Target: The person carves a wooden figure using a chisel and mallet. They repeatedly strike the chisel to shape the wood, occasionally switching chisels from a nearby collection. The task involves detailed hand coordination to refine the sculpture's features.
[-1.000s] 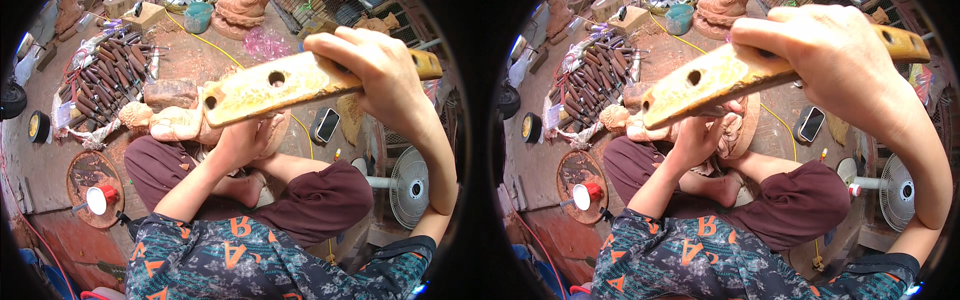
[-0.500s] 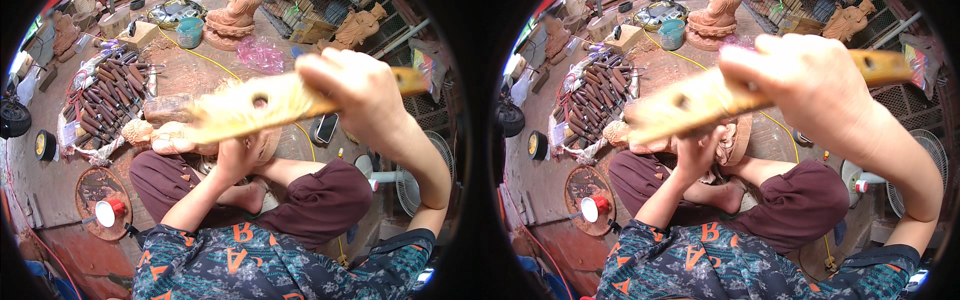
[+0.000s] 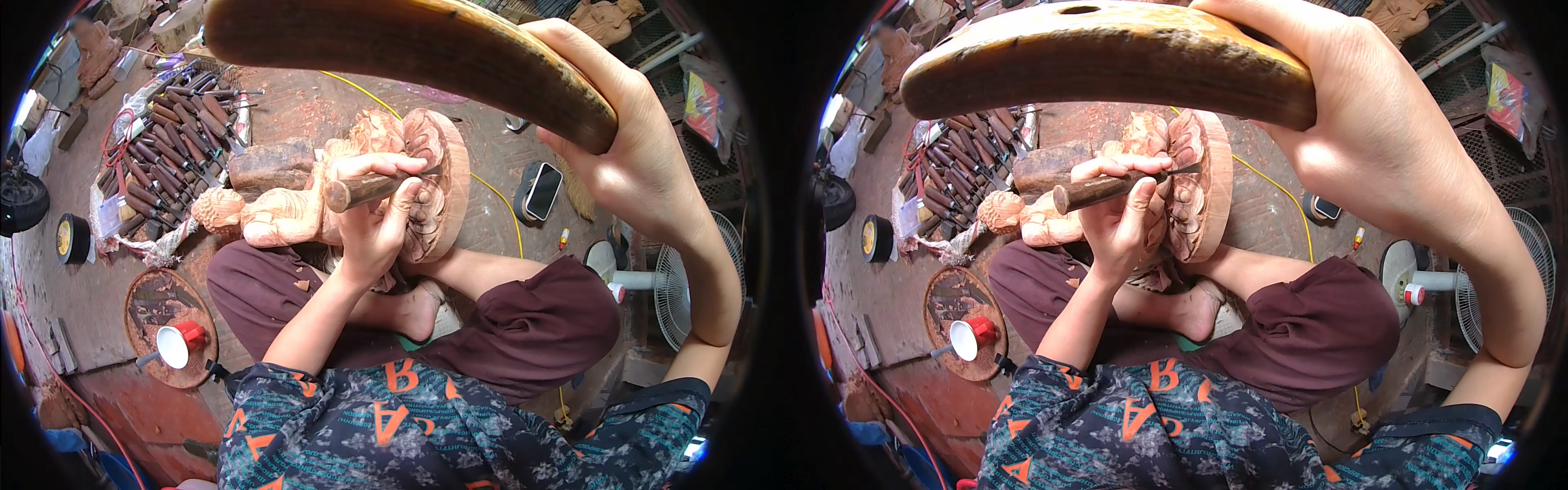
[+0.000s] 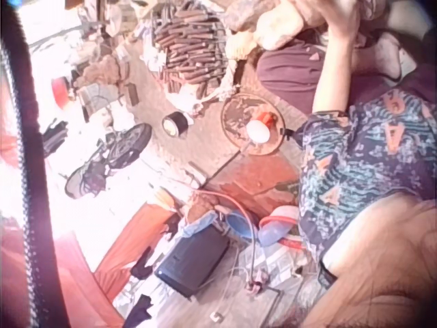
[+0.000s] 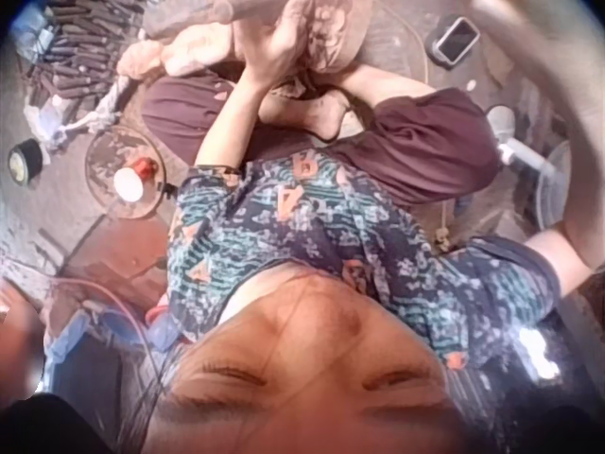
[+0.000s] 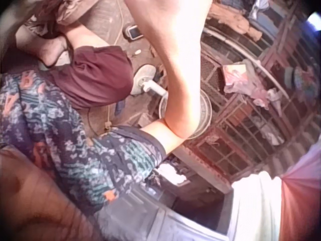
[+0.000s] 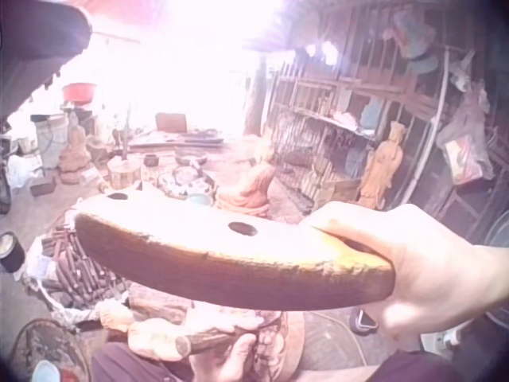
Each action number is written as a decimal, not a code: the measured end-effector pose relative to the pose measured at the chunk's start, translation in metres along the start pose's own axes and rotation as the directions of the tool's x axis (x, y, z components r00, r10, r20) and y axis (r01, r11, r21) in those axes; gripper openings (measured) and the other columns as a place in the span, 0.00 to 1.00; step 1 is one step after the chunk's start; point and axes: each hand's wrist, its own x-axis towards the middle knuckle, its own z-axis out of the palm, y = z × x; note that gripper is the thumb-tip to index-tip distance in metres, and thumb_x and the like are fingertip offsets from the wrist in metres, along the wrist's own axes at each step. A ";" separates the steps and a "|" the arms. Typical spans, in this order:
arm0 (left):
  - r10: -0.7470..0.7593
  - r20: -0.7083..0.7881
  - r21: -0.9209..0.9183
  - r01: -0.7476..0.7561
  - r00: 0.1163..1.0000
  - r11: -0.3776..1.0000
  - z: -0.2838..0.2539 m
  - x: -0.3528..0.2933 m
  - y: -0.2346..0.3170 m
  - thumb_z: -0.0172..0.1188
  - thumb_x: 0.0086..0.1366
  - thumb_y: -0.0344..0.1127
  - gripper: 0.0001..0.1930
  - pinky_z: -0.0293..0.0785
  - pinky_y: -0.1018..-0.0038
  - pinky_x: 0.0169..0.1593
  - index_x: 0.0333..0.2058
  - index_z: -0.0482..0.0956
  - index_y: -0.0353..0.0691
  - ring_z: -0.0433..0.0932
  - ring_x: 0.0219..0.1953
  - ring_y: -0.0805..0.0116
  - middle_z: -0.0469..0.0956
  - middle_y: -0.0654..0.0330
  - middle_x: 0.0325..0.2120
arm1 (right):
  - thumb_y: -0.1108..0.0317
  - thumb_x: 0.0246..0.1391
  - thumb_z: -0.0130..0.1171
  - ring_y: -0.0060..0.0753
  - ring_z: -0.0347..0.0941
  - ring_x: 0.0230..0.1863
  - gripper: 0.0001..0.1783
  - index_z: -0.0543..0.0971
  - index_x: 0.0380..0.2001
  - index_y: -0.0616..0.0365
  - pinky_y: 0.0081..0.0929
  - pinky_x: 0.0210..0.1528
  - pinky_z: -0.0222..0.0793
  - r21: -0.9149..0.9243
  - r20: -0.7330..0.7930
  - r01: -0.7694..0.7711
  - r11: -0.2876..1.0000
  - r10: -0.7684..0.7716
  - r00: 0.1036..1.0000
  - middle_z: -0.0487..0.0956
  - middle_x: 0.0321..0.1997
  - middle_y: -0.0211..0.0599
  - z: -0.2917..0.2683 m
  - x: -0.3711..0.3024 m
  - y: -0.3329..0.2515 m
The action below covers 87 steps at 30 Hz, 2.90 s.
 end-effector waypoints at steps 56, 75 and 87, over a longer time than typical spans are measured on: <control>0.043 -0.112 -0.059 -0.049 0.993 0.997 0.024 0.017 0.029 0.58 0.59 0.20 0.06 0.73 0.76 0.31 0.32 0.72 0.36 0.75 0.27 0.69 0.75 0.57 0.28 | 0.85 0.42 0.55 0.31 0.75 0.32 0.25 0.71 0.48 0.60 0.25 0.38 0.68 0.196 -0.280 -0.234 0.952 0.283 0.917 0.76 0.31 0.36 0.043 -0.014 0.065; -0.013 -0.069 -0.468 -0.021 0.998 0.883 0.005 0.076 0.003 0.51 0.67 0.42 0.22 0.56 0.81 0.19 0.56 0.61 0.44 0.57 0.15 0.76 0.61 0.65 0.19 | 0.87 0.42 0.60 0.13 0.64 0.27 0.28 0.71 0.50 0.61 0.15 0.30 0.61 0.579 -0.048 -0.389 0.717 0.506 0.861 0.68 0.24 0.21 0.058 -0.028 0.088; 0.041 -0.128 -0.460 -0.096 0.991 0.883 0.013 0.073 -0.017 0.44 0.71 0.53 0.20 0.52 0.80 0.16 0.36 0.63 0.39 0.54 0.13 0.78 0.59 0.65 0.14 | 0.86 0.44 0.62 0.13 0.60 0.26 0.31 0.70 0.54 0.64 0.14 0.29 0.57 0.591 -0.031 -0.406 0.697 0.522 0.852 0.67 0.24 0.22 0.062 -0.023 0.078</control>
